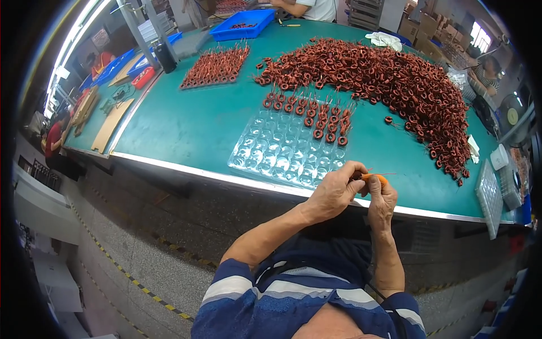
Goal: Assembling and processing small electronic coil components at a manufacturing workstation.
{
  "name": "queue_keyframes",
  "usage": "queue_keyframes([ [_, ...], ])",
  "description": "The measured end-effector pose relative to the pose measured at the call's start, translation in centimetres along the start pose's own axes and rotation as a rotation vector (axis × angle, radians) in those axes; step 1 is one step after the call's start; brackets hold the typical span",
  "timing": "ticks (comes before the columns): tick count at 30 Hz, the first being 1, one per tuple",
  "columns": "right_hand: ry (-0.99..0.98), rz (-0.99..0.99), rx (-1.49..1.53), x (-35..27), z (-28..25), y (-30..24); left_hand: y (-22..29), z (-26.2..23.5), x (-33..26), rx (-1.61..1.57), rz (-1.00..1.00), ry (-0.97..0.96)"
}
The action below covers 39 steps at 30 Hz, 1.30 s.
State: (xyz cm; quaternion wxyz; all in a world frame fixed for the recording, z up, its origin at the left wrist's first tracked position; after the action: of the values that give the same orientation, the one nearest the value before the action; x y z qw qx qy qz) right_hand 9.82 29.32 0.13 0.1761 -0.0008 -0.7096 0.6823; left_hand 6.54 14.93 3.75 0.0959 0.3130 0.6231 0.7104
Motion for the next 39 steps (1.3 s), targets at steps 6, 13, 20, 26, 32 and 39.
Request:
queue_keyframes([
  [6, -0.01, 0.291, 0.267, -0.4, -0.3, -1.2, -0.6, -0.6, -1.4, 0.266, 0.143, 0.082],
  [13, -0.033, 0.202, 0.214, 0.1, 0.5, -1.1, -3.1, -1.3, -1.5, -0.372, -0.209, -0.035],
  [20, 0.031, 0.203, 0.417, 0.1, 0.2, -0.2, -1.6, -0.4, -1.9, -0.228, -0.189, -0.134],
  [26, -0.093, 0.153, 0.5, -0.8, 1.4, -1.8, 0.1, -1.3, -2.6, 0.003, -0.148, -0.102],
  [32, 0.004, 0.203, 0.316, -0.9, 1.0, -1.6, 0.7, -0.9, -2.7, 0.117, 0.053, -0.09],
  [39, 0.003, 0.048, 0.084, 0.9, 2.7, -3.9, -0.9, -3.1, -3.1, -0.478, -0.286, -0.154],
])
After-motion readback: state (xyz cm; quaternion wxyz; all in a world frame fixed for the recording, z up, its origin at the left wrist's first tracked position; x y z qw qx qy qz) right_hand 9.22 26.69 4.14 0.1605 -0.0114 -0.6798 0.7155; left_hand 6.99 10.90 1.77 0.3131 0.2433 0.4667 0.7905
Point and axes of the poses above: each hand's wrist, its own x-axis towards the middle knuckle, its own z-axis out of the palm, y = z × x, the point moved 4 cm from there along x, towards the middle knuckle, and after that the axes turned 5 degrees about -x, right-handed, at the moved point
